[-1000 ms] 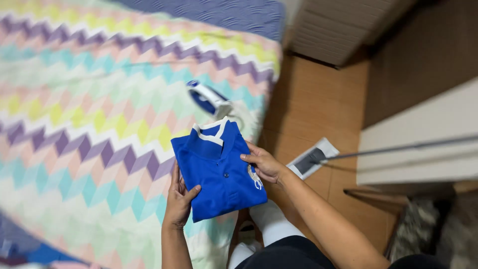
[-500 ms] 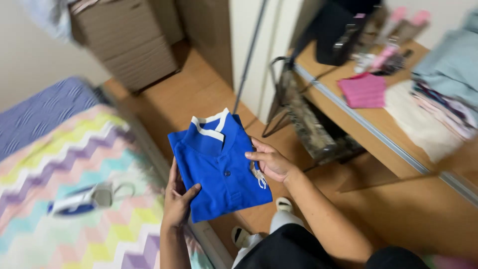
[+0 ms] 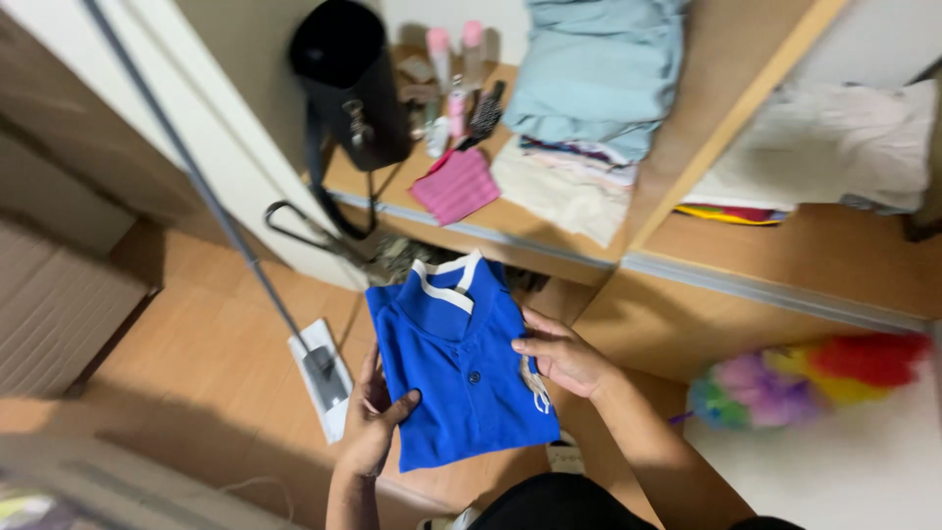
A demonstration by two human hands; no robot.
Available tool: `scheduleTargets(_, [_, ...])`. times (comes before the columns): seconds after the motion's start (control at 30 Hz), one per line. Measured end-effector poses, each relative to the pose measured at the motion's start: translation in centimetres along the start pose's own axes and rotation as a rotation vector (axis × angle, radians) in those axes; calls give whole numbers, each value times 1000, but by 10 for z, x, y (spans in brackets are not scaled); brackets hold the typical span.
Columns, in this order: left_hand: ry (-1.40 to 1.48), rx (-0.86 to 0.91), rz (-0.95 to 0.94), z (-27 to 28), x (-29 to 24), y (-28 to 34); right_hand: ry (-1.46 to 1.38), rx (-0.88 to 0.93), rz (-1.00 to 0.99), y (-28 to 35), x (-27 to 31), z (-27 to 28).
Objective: The person irons a blue polo shirt and a pink t-shirt on a bed, then folds each item neatly. After folding, the person places the clothes into a wooden closet shelf.
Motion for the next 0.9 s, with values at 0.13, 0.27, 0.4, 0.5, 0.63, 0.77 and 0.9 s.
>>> scheduleTargets(0.13, [66,121,58,-82,31,-31,18,-86,67,45,36,73])
scheduleTargets(0.27, [69,238,88,-166,48,-60,9,-183,146,91,77,129])
scheduleTargets(0.4, [117,379,128,-234,66,-81,-25,-296,218,139,104,163])
scheduleTargets(0.5, [33,429,247,-278,74,-93,-22,-401,268,171,116,184])
scheduleTargets(0.63, [36,596,243,-313,93,-106,-27,-561,321,199,112,200])
scheduleTargets(0.77, [-15,725,286,-328,110,-121,-85,-729,353,210,94,205])
scheduleTargets(0.9, [-58,816,323,-339,113,-136,-161,-816,381,214,86,214])
Point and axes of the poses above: each hand's wrist, its own y-axis away from the middle knuckle, its own z-axis out of the back of the hand, x = y × z, the point moved 1 cm from there along -y, towards the middle knuckle, and after that the axes turned 4 degrees about -x, right-handed, at the moved point
